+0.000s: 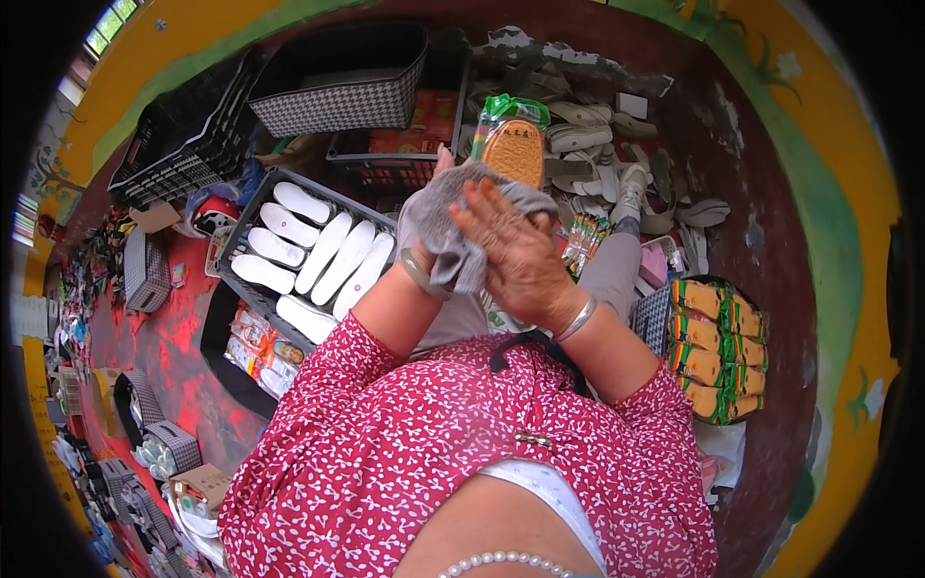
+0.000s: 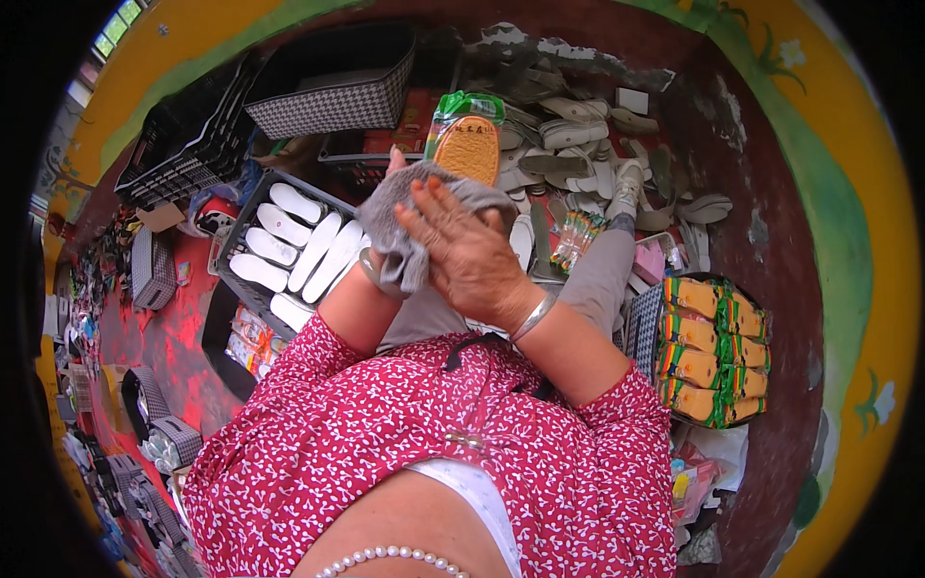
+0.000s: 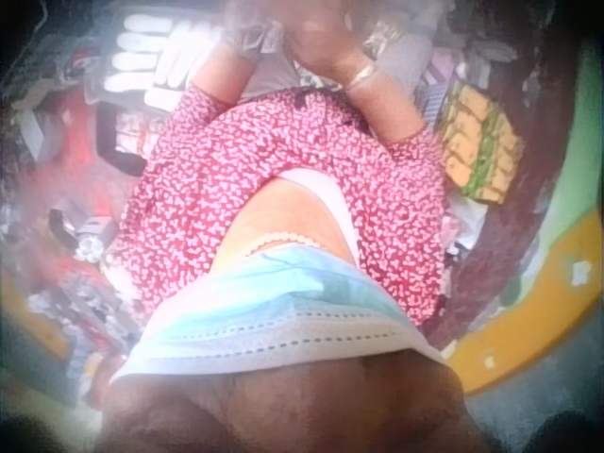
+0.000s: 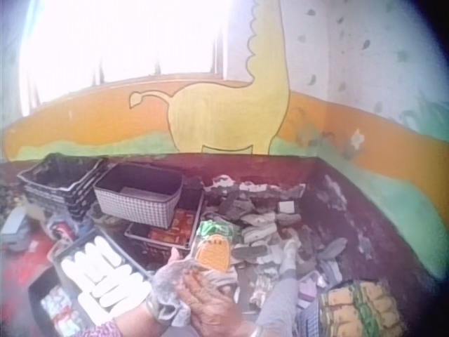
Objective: The person cleans individual packaged items using a cloth by hand while sitting on the floor.
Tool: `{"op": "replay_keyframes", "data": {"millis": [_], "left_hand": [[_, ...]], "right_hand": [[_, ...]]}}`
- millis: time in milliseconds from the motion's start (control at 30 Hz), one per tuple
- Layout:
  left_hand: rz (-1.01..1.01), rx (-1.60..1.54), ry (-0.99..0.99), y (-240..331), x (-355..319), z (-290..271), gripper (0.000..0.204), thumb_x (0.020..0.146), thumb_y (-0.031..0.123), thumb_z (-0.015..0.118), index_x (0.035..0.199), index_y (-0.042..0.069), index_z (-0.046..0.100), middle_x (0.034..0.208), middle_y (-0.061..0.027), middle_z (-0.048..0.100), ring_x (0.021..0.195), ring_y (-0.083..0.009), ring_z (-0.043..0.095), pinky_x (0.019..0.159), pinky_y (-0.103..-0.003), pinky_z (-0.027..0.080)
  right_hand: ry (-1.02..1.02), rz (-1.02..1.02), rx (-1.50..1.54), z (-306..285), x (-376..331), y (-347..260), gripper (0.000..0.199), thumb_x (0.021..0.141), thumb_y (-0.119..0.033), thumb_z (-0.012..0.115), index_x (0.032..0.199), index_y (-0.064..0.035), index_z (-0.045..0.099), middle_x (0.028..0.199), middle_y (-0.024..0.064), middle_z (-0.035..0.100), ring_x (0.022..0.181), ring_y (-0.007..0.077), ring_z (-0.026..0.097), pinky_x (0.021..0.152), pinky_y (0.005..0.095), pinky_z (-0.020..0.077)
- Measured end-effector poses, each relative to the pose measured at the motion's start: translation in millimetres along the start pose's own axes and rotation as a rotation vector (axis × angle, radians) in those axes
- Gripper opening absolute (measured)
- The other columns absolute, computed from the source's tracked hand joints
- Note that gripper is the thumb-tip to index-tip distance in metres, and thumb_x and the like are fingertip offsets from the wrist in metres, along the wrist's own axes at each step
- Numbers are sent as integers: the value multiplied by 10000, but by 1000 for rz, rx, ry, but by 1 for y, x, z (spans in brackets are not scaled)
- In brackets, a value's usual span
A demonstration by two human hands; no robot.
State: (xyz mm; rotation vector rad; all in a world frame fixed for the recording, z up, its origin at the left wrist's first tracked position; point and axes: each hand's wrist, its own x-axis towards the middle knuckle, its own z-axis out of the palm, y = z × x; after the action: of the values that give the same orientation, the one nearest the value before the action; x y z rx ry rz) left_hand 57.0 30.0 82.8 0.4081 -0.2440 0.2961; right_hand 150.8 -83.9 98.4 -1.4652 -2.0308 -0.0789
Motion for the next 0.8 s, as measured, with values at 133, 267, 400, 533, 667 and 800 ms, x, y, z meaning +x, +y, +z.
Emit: {"op": "replay_keyframes", "data": {"millis": [133, 267, 400, 533, 667, 800], "left_hand": [[127, -45, 32, -7, -3, -16, 632, 925, 513, 348, 1312, 14, 368, 1293, -152, 452, 1153, -268, 488, 971, -366, 409], [433, 435, 468, -25, -4, -4, 477, 972, 376, 319, 1315, 50, 374, 1289, -113, 453, 1177, -213, 466, 994, -359, 387], [379, 207, 228, -16, 1, -6, 580, 930, 485, 365, 1310, 47, 382, 1290, -123, 456, 1201, -246, 442, 1029, -387, 345], [263, -227, -204, -13, -8, -26, 690, 872, 577, 415, 1325, 58, 373, 1342, -133, 407, 1238, -269, 400, 1061, -403, 300], [366, 9, 10, -11, -12, -12, 742, 861, 632, 353, 1357, 81, 339, 1367, -116, 384, 1254, -249, 386, 1060, -376, 304], [382, 353, 263, -15, -13, 16, 906, 764, 757, 351, 1375, 91, 307, 1383, -92, 363, 1257, -225, 375, 1055, -371, 296]], "right_hand": [[73, -43, -34, -4, 7, 14, 540, 790, -133, 549, 1321, -155, 455, 1396, 88, 390, 1315, 214, 334, 1007, 328, 235], [169, -12, -226, -22, 32, 39, 546, 772, -117, 560, 1309, -149, 466, 1388, 83, 402, 1304, 210, 350, 975, 325, 261], [187, -35, -80, -16, 27, 26, 573, 739, -77, 552, 1304, -130, 470, 1380, 82, 413, 1292, 213, 370, 952, 318, 284], [61, -68, -104, -12, 24, 8, 490, 795, -123, 563, 1281, -107, 497, 1335, 89, 465, 1275, 221, 397, 998, 319, 286], [151, -91, -123, -16, 31, 18, 520, 752, -129, 574, 1267, -107, 504, 1322, 73, 480, 1260, 194, 411, 974, 338, 295], [207, -47, -219, -20, 37, 9, 467, 757, -138, 575, 1222, -110, 543, 1295, 62, 508, 1240, 189, 432, 935, 328, 286]]}}
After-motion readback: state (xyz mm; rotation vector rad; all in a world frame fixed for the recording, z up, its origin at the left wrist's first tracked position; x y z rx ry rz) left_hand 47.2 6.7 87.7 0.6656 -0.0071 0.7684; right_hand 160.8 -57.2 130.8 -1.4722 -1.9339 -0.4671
